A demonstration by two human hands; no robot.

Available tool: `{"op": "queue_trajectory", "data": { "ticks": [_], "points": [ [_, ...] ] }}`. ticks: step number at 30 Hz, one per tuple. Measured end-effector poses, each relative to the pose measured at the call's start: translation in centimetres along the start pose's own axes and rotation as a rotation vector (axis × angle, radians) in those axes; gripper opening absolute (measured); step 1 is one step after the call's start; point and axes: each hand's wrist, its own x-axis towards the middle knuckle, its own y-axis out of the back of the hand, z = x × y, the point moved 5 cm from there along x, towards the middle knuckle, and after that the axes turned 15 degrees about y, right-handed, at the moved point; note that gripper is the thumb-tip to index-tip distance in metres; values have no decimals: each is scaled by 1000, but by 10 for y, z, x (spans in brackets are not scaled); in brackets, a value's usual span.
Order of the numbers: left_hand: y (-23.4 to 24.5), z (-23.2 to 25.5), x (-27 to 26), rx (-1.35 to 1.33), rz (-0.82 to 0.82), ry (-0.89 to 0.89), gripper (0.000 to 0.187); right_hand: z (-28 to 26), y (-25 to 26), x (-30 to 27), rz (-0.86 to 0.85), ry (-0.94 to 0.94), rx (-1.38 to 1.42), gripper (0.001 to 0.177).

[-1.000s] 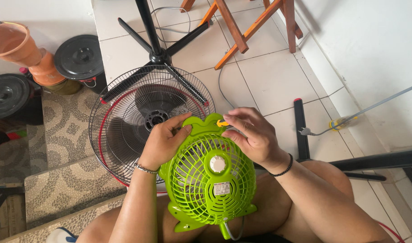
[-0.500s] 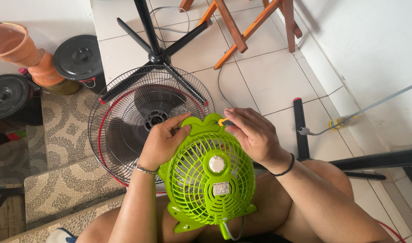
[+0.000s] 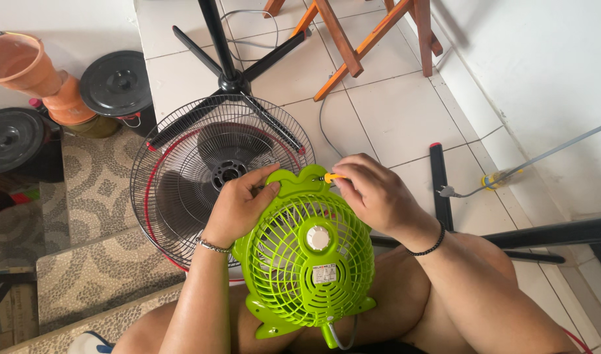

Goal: The person disassembles a black standing fan by removing the front grille, fan blades, and central hub. They then use a screwdriver to remove screws from a small green portable fan.

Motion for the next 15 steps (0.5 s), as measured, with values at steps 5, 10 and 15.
{"op": "queue_trajectory", "data": {
  "ticks": [5,10,15],
  "points": [
    [-1,-4,1,-14,-14,1,40,5,0,13,-241,22,52,13],
    [2,-3,1,21,7,-4,40,18,-3,23,-564,-42,-95,17],
    [2,-2,0,45,10,5,41,18,5,28,-519,8,-110,13]
  ]
}}
